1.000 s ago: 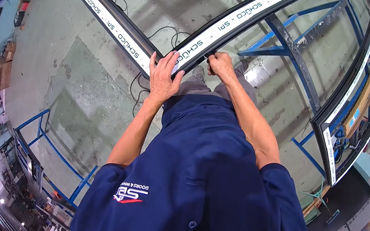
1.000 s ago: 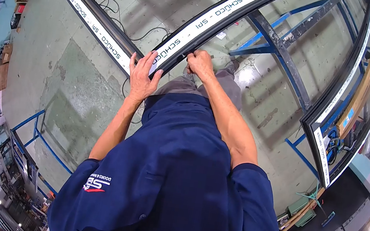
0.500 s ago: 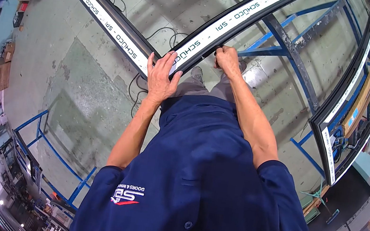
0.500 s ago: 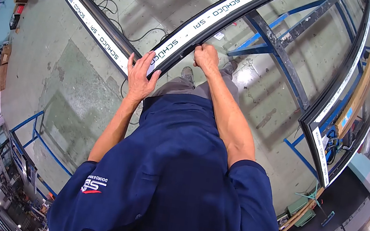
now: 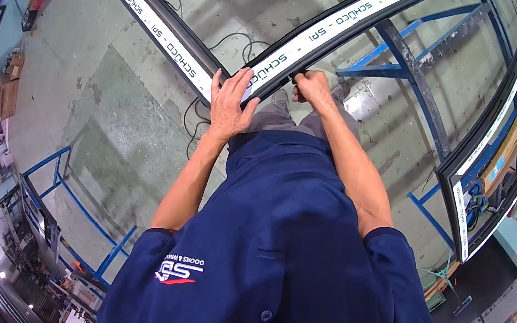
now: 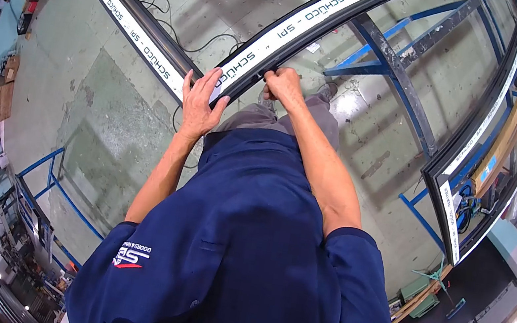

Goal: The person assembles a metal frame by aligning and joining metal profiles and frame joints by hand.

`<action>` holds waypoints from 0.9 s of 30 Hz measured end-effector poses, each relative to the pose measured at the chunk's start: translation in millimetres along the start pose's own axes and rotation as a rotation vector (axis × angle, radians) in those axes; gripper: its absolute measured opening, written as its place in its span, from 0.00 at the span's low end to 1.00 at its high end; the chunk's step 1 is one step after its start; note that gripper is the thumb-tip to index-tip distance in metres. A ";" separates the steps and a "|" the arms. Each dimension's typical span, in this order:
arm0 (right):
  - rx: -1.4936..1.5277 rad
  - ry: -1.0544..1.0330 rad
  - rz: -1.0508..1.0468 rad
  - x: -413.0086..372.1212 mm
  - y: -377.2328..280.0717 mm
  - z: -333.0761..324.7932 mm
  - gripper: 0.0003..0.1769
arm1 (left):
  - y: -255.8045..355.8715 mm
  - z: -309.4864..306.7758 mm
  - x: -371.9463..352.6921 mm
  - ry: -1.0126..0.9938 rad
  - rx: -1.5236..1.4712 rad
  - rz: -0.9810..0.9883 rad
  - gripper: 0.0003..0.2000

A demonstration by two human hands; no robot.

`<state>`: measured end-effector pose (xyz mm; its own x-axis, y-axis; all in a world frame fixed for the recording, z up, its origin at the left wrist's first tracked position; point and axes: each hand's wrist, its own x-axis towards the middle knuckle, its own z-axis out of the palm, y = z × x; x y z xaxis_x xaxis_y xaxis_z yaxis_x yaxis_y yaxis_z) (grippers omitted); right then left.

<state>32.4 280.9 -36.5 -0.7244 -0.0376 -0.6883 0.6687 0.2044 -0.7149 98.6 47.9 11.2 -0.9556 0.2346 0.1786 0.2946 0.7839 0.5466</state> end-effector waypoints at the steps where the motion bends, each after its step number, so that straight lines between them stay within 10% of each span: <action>1: -0.001 -0.014 0.002 -1.8 1.9 3.1 0.17 | 0.2 0.3 0.1 0.001 0.000 0.001 0.32; 22: 0.116 -0.224 -0.021 -4.7 18.5 -0.4 0.17 | -0.7 -2.5 -1.6 -0.009 0.004 0.033 0.36; 27: 0.269 0.150 -0.147 48.9 33.8 -34.4 0.28 | -2.6 -5.6 -1.7 -0.041 0.016 0.044 0.37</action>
<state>13.9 319.6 -90.1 -0.8197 0.1013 -0.5637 0.5608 -0.0583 -0.8259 99.5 42.2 14.0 -0.9416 0.2917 0.1684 0.3361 0.7813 0.5260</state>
